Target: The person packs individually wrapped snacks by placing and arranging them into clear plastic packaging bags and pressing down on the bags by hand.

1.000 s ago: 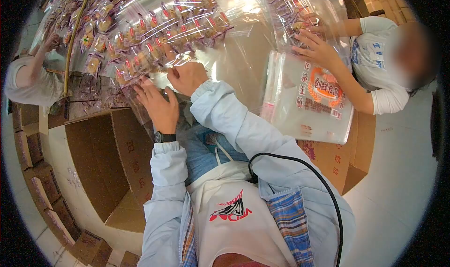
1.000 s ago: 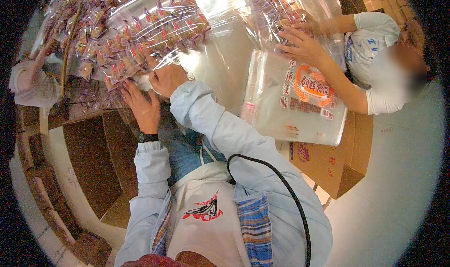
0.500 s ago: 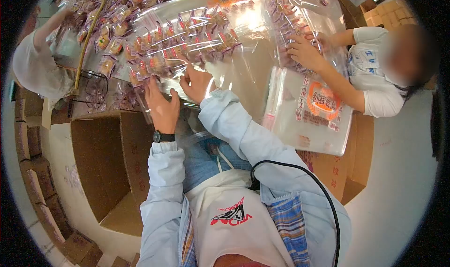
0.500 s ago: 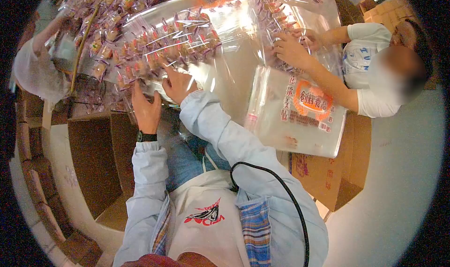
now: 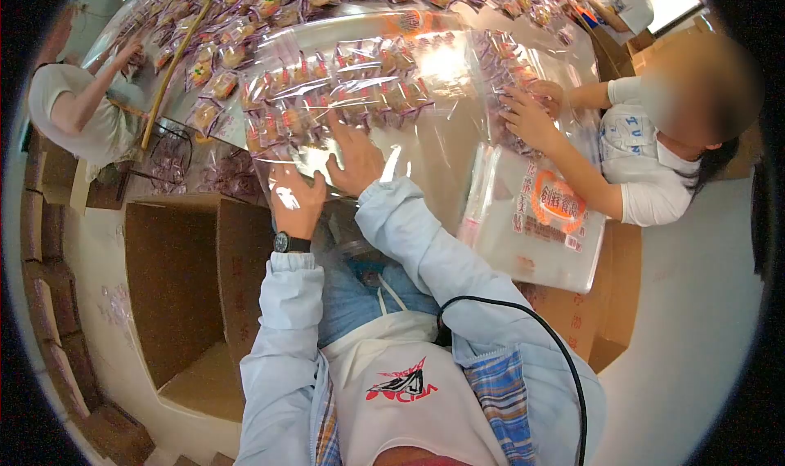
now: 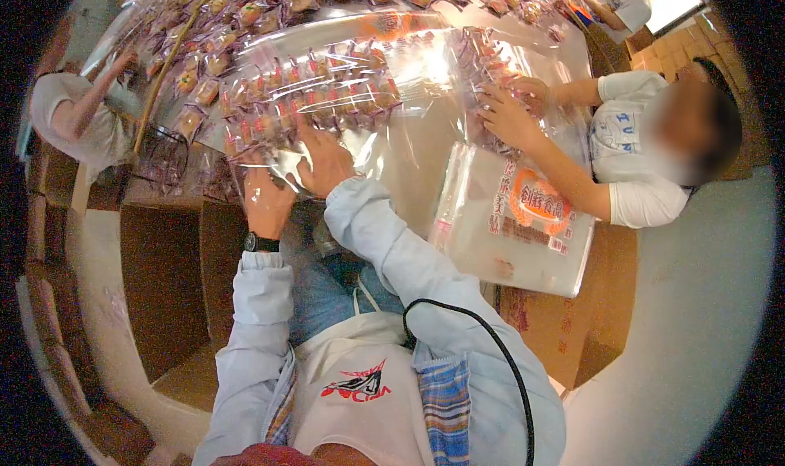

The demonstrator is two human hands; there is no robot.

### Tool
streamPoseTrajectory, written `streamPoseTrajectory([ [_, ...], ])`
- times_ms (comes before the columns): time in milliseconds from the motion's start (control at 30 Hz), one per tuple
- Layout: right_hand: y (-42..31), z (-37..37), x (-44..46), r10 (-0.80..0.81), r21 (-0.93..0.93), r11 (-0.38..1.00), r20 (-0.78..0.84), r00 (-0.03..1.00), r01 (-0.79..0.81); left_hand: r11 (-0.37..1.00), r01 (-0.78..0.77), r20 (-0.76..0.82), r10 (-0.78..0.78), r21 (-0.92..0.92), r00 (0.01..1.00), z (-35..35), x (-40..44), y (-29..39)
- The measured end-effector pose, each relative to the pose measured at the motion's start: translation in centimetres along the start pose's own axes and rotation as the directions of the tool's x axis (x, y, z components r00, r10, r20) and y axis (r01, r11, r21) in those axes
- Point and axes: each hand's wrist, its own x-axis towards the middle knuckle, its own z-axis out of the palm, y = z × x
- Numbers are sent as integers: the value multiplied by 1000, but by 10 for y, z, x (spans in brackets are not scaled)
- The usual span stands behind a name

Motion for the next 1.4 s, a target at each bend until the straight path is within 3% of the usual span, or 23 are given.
streamPoseTrajectory([
  [100,2,1,1,-11,-31,999,59,998,13,999,30,24,-31,16,999,0,1,6],
  [133,2,2,-1,-21,-56,998,67,998,25,995,-68,-155,78,66,985,9,-4,4],
  [233,7,7,-5,-78,-85,993,53,996,83,984,-177,-19,177,21,984,1,-36,-1],
  [267,7,9,-5,-104,-86,991,41,994,107,956,-290,-17,289,-45,957,-4,-58,-9],
  [333,9,-1,-8,-222,-93,969,85,971,229,928,-368,-229,344,-67,911,-14,-96,-18],
  [400,13,-4,-14,-341,-43,936,130,931,349,958,-285,-600,221,-13,769,-26,-114,-16],
  [500,-27,-18,2,-567,21,796,376,733,605,1000,-17,-450,5,-22,893,-54,-80,-5],
  [533,-30,-4,5,-605,-9,725,469,644,688,996,-86,-395,63,-39,916,-55,-68,-14],
  [633,-36,24,18,-679,-107,559,510,528,822,959,28,-266,-106,-281,958,-40,-54,-35],
  [667,-33,28,24,-685,-55,573,515,515,818,925,-7,-369,-145,-380,918,-39,-52,-26],
  [767,-19,34,41,-652,-51,621,521,551,782,793,127,-244,-329,-596,912,-44,-59,-25],
  [867,-18,38,45,-615,-26,659,557,558,752,776,181,-191,-362,-604,913,-51,-63,-21],
  [1000,-18,25,58,-577,101,736,609,544,669,822,-16,-318,-201,-569,927,-39,-59,-44],
  [1100,-9,26,65,-612,180,743,571,547,645,882,-10,-223,-108,-472,969,-50,-61,-52],
  [1167,-5,25,68,-653,203,720,522,549,664,878,33,-196,-144,-477,970,-54,-60,-51],
  [1267,-19,21,56,-384,79,824,806,451,562,880,109,-97,-172,-462,980,-73,-61,-37],
  [1333,-13,16,23,-602,168,752,569,560,638,894,116,-44,-150,-433,988,-82,-66,-32],
  [1367,-25,-12,17,-490,135,822,663,566,553,899,95,-35,-122,-428,992,-85,-73,-32],
  [1400,0,-6,3,-670,186,712,470,575,678,857,136,-9,-162,-497,987,-80,-83,-41],
])
